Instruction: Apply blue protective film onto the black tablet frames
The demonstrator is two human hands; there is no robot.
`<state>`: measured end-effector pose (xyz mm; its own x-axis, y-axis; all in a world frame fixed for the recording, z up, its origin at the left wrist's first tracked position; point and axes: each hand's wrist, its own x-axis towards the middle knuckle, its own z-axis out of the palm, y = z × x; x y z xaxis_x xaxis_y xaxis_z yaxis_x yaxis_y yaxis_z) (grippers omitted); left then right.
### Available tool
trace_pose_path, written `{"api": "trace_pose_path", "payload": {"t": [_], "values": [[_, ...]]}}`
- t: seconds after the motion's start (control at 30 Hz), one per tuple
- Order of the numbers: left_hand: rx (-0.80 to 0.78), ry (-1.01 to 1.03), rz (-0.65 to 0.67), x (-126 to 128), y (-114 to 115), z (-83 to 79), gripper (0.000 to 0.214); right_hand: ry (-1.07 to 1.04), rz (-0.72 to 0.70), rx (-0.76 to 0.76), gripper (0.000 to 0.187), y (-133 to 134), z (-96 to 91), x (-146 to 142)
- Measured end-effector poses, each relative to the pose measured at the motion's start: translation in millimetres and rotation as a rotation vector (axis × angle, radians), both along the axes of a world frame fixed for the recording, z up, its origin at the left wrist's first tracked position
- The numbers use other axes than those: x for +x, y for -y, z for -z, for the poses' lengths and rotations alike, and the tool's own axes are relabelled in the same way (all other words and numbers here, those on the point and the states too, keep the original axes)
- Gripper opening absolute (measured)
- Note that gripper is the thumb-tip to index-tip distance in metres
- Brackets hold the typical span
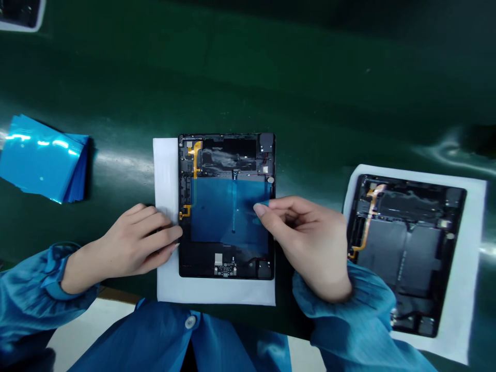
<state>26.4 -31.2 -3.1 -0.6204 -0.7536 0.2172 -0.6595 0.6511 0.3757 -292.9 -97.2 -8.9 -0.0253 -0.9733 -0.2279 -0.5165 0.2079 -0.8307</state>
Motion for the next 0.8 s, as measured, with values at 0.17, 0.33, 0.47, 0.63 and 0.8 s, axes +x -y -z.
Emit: {"api": "trace_pose_path", "payload": {"t": [0.17,0.33,0.47,0.63,0.8], "values": [[0.013,-0.010,0.001,1.6,-2.7,-0.7,0.017,0.047,-0.001,0.001,0.027,-1.3,2.4,0.1],[-0.002,0.062,-0.005,-5.2,6.3,-13.8,0.020,0.081,-0.011,-0.001,0.030,-0.5,4.3,1.6],[-0.082,0.207,0.125,-25.3,31.1,-18.9,0.024,0.042,-0.075,-0.031,0.031,0.6,3.2,1.3],[0.001,0.324,0.206,-50.6,54.8,-18.4,0.032,-0.038,-0.103,-0.107,0.027,-4.4,-2.0,-2.8],[0.052,0.268,0.245,-66.9,58.8,-15.2,0.043,-0.117,-0.045,-0.201,0.021,-7.8,-11.3,-12.5]]}}
